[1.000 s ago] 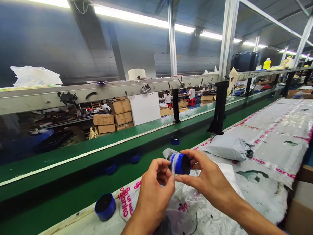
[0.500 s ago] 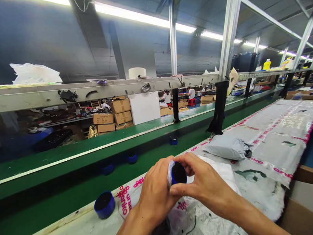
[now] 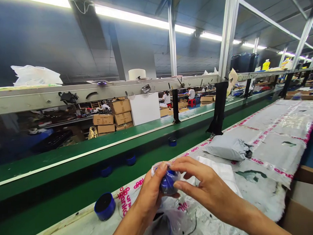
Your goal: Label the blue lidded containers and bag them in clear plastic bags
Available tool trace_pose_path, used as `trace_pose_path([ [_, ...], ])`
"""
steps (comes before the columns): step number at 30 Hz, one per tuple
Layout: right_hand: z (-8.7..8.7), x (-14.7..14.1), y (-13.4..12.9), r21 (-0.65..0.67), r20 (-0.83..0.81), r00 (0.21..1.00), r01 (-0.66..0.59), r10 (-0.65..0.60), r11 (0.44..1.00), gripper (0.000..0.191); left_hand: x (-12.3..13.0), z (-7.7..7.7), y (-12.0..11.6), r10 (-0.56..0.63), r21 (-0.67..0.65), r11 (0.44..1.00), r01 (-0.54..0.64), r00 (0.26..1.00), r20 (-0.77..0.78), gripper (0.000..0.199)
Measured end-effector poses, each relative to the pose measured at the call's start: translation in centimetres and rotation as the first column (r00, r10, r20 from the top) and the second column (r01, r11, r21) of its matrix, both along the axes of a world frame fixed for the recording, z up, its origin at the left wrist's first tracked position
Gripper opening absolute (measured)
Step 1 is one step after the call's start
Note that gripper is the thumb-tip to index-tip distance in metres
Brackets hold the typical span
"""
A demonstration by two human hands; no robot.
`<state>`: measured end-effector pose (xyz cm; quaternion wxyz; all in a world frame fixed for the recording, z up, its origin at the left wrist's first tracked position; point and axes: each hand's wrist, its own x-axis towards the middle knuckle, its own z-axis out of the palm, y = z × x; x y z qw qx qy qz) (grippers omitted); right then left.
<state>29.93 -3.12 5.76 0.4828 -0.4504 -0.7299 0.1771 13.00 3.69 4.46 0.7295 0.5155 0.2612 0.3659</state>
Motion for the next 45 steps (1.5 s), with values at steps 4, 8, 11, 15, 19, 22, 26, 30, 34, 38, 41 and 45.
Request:
trace_pose_path([
  [4,-0.3,-0.5,0.2,0.026,-0.053,0.999,0.007,-0.005,1.000,0.008,0.3,0.1,-0.4,0.030,-0.025,0.999,-0.031,0.998,-0.059,0.057],
  [8,-0.4,-0.7,-0.1,0.008,-0.030,0.999,0.027,-0.027,1.000,0.017,0.5,0.3,-0.6,0.052,-0.047,0.997,-0.056,0.995,-0.090,0.060],
  [11,-0.6,-0.6,-0.4,0.013,-0.018,0.999,0.041,-0.041,0.999,0.011,0.5,0.2,-0.7,0.074,-0.095,0.992,-0.085,0.991,-0.112,0.064],
  [15,-0.5,-1.0,-0.5,0.018,0.005,1.000,0.007,-0.007,1.000,0.006,0.4,0.0,-0.8,0.060,-0.107,0.992,-0.068,0.996,-0.072,0.065],
  [19,-0.1,-1.6,-0.3,-0.094,-0.089,0.996,-0.035,0.027,0.995,0.012,0.0,-0.3,-0.6,-0.016,-0.068,0.998,0.014,0.999,-0.037,0.068],
  [22,0.1,-1.7,-0.1,-0.171,-0.170,0.985,-0.044,0.014,0.984,0.014,-0.7,-0.3,-0.2,-0.137,0.031,0.990,0.138,0.990,-0.016,0.059],
  [26,-0.1,-1.5,-0.1,-0.146,-0.160,0.987,-0.029,0.006,0.989,0.014,-1.7,-0.1,0.2,-0.171,0.127,0.977,0.170,0.985,-0.003,0.047],
  [30,-0.3,-1.5,-0.2,-0.161,-0.157,0.987,-0.037,0.011,0.986,0.017,-2.3,-0.1,0.2,-0.175,0.118,0.977,0.179,0.984,-0.041,0.046],
  [34,-0.4,-1.4,-0.1,-0.162,-0.223,0.975,-0.026,-0.011,0.986,0.019,-2.5,-0.2,-0.2,-0.120,0.069,0.990,0.125,0.991,-0.062,0.044],
  [38,-0.7,-0.9,0.4,-0.197,-0.387,0.922,-0.057,-0.024,0.979,0.025,-2.1,0.0,-0.5,-0.031,0.028,0.999,0.033,0.998,-0.049,0.038],
  [41,-0.7,-0.3,0.7,-0.253,-0.489,0.871,-0.092,-0.045,0.963,0.036,-2.0,0.0,-0.5,0.012,0.004,1.000,-0.012,1.000,-0.021,0.034],
  [45,-0.4,0.4,0.8,-0.308,-0.429,0.889,0.024,-0.161,0.951,0.039,-2.3,-0.2,-0.5,0.033,0.119,0.992,-0.029,0.999,-0.032,0.054],
])
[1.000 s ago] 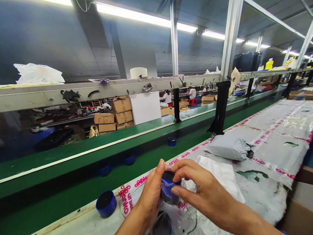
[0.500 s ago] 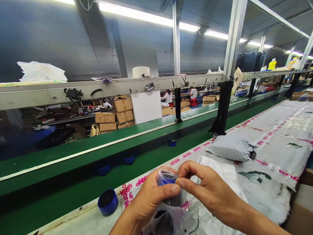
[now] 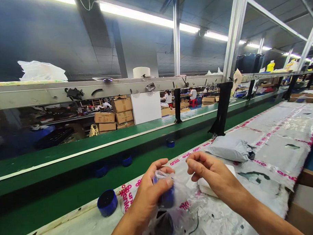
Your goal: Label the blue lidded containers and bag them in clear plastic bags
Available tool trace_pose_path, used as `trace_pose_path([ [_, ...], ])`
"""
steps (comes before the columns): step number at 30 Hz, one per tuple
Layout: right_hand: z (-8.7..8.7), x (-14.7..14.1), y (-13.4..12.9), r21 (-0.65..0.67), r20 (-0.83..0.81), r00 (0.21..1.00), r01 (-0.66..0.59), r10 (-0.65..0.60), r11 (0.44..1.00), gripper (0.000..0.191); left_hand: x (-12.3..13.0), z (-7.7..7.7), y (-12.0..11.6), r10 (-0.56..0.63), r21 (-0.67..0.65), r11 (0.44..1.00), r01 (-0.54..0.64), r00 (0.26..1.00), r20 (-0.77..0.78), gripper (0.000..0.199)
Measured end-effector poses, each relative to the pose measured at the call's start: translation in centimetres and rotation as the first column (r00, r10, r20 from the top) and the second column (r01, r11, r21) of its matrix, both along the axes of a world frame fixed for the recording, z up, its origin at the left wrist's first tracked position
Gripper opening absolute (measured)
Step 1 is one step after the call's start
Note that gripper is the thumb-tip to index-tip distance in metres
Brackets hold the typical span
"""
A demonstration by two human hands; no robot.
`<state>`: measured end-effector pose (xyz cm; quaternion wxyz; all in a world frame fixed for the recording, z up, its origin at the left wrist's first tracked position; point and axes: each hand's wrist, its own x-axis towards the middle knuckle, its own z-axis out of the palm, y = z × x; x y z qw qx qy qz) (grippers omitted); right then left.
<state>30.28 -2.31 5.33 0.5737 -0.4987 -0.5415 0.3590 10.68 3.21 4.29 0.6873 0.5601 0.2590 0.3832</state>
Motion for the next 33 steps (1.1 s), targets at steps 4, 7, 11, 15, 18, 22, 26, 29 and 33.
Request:
trace_pose_path([
  [4,0.0,-0.2,0.1,-0.155,0.161,0.966,-0.179,0.204,0.971,0.028,0.0,-0.1,-0.2,-0.054,0.178,0.982,0.070,0.994,-0.093,0.081],
  [7,-0.1,-0.6,0.3,-0.198,0.188,0.943,-0.238,0.275,0.951,0.019,0.3,-0.1,-0.5,-0.041,0.232,0.969,0.081,0.984,-0.172,0.086],
  [11,-0.5,-0.9,0.3,0.027,0.484,0.874,-0.070,0.048,0.997,0.018,0.5,0.3,-0.9,0.023,0.308,0.948,0.081,0.946,-0.322,0.100],
  [15,-0.9,-1.1,0.1,0.285,0.631,0.751,0.006,-0.193,0.959,0.020,0.5,0.9,-1.2,0.025,0.321,0.943,0.091,0.940,-0.340,0.108],
  [18,-0.7,-1.2,-0.3,0.378,0.598,0.752,0.041,-0.277,0.925,0.020,0.9,0.8,-1.4,0.054,0.336,0.937,0.092,0.915,-0.400,0.099],
  [22,0.2,-1.7,-1.6,0.309,0.561,0.802,0.028,-0.206,0.951,0.014,1.4,-0.2,-1.5,0.251,0.421,0.907,-0.024,0.833,-0.493,0.098],
  [26,0.6,-2.6,-2.5,0.156,0.528,0.849,-0.079,-0.016,0.985,0.010,1.8,-1.0,-1.6,0.296,0.542,0.839,0.049,0.794,-0.530,0.101],
  [29,0.8,-2.8,-2.4,0.075,0.364,0.927,-0.124,0.088,0.989,0.015,1.9,-1.3,-1.7,0.330,0.596,0.800,0.072,0.777,-0.536,0.103],
  [33,1.5,-2.1,-2.1,0.108,0.228,0.971,0.055,-0.078,0.993,0.027,1.9,-1.3,-1.8,0.322,0.599,0.795,0.097,0.770,-0.552,0.108],
])
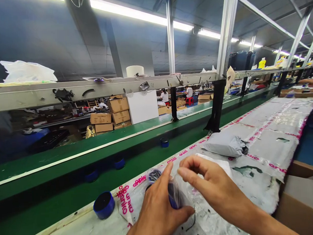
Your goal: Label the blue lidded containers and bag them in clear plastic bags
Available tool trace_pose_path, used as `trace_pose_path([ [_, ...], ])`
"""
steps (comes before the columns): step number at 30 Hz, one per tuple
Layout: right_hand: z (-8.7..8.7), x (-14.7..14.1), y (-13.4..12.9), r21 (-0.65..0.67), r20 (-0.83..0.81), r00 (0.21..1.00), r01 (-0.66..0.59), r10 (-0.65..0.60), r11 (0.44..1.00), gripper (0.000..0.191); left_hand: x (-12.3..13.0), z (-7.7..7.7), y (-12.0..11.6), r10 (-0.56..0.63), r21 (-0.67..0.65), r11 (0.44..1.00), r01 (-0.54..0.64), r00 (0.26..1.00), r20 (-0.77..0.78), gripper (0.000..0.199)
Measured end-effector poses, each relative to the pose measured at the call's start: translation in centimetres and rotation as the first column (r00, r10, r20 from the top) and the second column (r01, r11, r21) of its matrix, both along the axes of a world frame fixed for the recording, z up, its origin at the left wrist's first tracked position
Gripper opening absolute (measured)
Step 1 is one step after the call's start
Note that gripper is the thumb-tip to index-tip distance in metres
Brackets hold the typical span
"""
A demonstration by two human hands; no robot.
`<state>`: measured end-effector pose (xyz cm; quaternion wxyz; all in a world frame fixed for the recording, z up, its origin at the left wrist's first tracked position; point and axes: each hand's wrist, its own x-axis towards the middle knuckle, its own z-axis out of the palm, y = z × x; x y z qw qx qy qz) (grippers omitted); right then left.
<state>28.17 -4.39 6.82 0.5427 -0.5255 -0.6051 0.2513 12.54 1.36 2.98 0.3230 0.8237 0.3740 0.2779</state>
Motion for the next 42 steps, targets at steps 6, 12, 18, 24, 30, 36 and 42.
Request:
trace_pose_path([
  [6,-0.9,1.6,-0.8,-0.044,0.119,0.992,0.034,-0.029,0.998,0.036,-0.4,0.5,0.2,0.040,-0.112,0.993,-0.022,0.987,0.158,0.065],
  [12,-2.7,1.3,-0.5,-0.198,0.058,0.977,-0.192,0.207,0.961,0.037,-0.3,0.2,0.4,0.087,-0.230,0.973,-0.009,0.940,0.330,0.041],
  [18,-3.4,2.2,-0.3,-0.239,-0.228,0.900,-0.421,0.371,0.875,0.026,-0.1,0.8,-0.7,-0.035,-0.125,0.989,0.075,0.953,0.301,0.043],
  [24,-5.7,4.3,-3.2,-0.311,-0.032,0.960,-0.272,0.276,0.911,0.012,1.1,-2.1,-2.3,-0.245,0.020,0.967,0.255,0.901,0.358,0.030],
  [30,-8.9,4.9,-4.9,-0.381,0.042,0.974,-0.188,0.221,0.905,0.013,2.2,-5.8,-3.3,-0.277,0.174,0.952,0.252,0.951,0.135,0.035],
  [36,-10.9,5.3,-5.0,-0.363,0.146,0.973,-0.116,0.179,0.925,0.004,1.7,-5.4,-3.9,-0.217,0.243,0.946,0.216,0.976,-0.021,0.026],
  [42,-7.8,5.8,-6.9,-0.339,0.241,0.964,-0.022,0.109,0.941,0.013,0.6,-2.9,-4.1,-0.048,0.034,0.999,0.040,0.961,0.271,0.022],
])
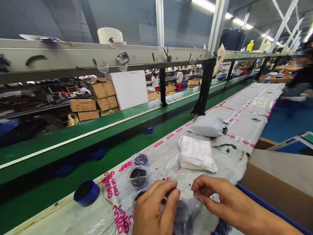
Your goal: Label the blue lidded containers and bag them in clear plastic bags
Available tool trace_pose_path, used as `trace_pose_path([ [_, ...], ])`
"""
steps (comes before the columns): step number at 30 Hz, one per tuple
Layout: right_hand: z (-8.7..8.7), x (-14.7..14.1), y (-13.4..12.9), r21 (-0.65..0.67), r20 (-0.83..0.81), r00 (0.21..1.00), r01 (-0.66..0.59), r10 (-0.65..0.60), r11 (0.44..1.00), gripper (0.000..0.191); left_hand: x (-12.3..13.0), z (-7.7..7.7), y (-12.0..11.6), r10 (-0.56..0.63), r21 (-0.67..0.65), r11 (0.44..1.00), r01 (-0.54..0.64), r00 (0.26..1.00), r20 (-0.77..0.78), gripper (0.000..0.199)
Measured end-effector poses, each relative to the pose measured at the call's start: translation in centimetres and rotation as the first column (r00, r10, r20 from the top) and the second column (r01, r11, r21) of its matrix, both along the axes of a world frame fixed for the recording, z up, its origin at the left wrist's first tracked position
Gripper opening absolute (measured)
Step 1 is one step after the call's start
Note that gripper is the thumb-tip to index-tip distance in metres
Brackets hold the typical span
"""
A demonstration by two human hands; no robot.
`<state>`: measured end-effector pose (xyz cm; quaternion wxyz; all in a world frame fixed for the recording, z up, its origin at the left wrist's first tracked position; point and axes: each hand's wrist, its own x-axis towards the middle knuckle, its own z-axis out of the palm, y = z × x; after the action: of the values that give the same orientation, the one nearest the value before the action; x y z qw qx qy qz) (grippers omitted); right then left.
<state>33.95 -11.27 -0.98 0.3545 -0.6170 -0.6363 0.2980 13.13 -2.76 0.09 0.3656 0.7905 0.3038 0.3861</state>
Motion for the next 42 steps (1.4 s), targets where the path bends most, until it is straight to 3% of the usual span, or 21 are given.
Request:
trace_pose_path([
  [2,-0.1,-0.1,-0.9,0.042,0.051,0.996,0.065,-0.068,0.997,0.020,-1.3,1.1,0.4,0.070,0.047,0.996,-0.070,0.998,-0.001,0.021],
  [4,-1.1,-0.5,-1.5,0.155,0.160,0.983,0.064,-0.089,0.986,0.040,-3.1,1.9,0.8,0.162,0.127,0.980,-0.153,0.985,-0.059,0.020],
  [6,-2.7,-1.3,-1.5,0.301,0.326,0.944,-0.050,-0.054,0.952,0.068,-5.2,1.9,1.3,0.266,0.222,0.947,-0.232,0.954,-0.137,0.021],
  [8,-4.2,-2.5,-0.8,0.399,0.475,0.879,-0.182,-0.033,0.899,0.081,-7.1,1.2,1.6,0.350,0.311,0.910,-0.274,0.909,-0.225,0.027],
  [11,-5.5,-4.7,0.6,0.452,0.537,0.839,-0.195,-0.091,0.870,0.067,-8.8,-0.5,1.9,0.380,0.380,0.895,-0.233,0.842,-0.381,0.053],
  [14,-5.1,-6.1,1.6,0.439,0.462,0.878,-0.100,-0.129,0.893,0.044,-8.7,-1.8,1.9,0.295,0.315,0.938,-0.148,0.817,-0.495,0.074],
  [17,-4.2,-6.4,2.0,0.436,0.418,0.896,-0.052,-0.151,0.898,0.041,-7.6,-2.0,1.9,0.225,0.206,0.969,-0.139,0.841,-0.491,0.059],
  [20,-3.7,-6.3,2.6,0.425,0.471,0.867,-0.060,-0.164,0.903,0.067,-6.9,-1.5,1.9,0.174,0.128,0.983,-0.130,0.881,-0.440,0.039],
  [22,-3.4,-6.5,3.2,0.364,0.525,0.846,-0.121,-0.096,0.924,0.080,-6.7,-1.2,2.0,0.108,0.080,0.993,-0.082,0.906,-0.410,0.031],
  [25,-3.1,-7.3,4.3,0.242,0.583,0.811,-0.227,0.045,0.943,0.083,-6.5,-1.1,2.1,0.040,0.012,0.999,-0.038,0.938,-0.345,0.012],
  [30,-3.2,-8.6,5.6,0.147,0.638,0.760,-0.278,0.124,0.949,0.077,-6.0,-1.3,2.0,0.079,-0.046,0.995,-0.094,0.962,-0.263,0.014],
  [38,-5.4,-10.4,5.6,0.268,0.689,0.724,-0.218,-0.029,0.938,0.059,-5.7,-1.9,1.6,0.190,-0.066,0.975,-0.212,0.950,-0.246,0.013],
  [42,-5.4,-11.0,5.4,0.213,0.676,0.737,-0.192,-0.002,0.958,0.042,-6.3,-2.0,1.6,0.152,-0.075,0.982,-0.174,0.959,-0.238,0.012],
])
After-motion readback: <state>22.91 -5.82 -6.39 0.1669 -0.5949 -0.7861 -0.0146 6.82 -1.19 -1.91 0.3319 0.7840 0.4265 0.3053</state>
